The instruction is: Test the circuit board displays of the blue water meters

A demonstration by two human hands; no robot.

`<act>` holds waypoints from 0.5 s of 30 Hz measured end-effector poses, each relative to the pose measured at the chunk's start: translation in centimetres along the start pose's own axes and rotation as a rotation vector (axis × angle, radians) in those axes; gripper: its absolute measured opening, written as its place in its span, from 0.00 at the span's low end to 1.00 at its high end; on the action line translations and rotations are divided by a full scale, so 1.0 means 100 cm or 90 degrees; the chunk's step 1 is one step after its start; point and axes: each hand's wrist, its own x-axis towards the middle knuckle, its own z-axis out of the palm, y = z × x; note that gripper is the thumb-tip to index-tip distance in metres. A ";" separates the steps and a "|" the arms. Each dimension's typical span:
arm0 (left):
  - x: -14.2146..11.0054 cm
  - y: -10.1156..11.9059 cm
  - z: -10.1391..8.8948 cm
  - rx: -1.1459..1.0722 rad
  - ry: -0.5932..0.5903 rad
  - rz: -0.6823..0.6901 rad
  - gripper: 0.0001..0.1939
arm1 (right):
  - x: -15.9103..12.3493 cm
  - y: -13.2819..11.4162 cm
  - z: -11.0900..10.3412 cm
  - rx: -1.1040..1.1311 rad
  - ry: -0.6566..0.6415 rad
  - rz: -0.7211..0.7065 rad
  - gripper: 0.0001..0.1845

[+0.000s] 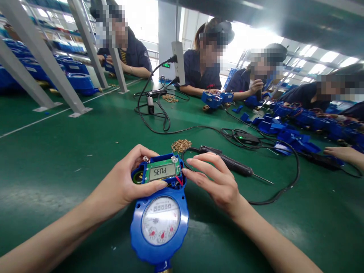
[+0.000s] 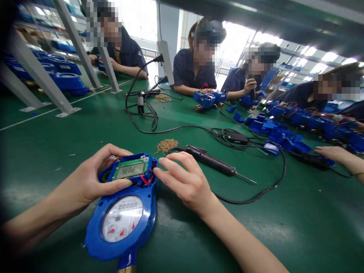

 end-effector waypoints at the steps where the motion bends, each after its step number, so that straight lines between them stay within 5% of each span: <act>1: 0.000 -0.001 0.000 0.007 0.002 0.005 0.28 | 0.000 0.002 0.002 0.044 0.005 0.042 0.13; 6: 0.001 -0.006 -0.001 0.018 0.009 0.016 0.30 | 0.009 0.004 0.002 0.196 0.007 0.210 0.07; 15: 0.001 -0.010 0.000 -0.004 0.033 0.009 0.27 | 0.020 -0.007 0.002 0.261 -0.023 0.197 0.04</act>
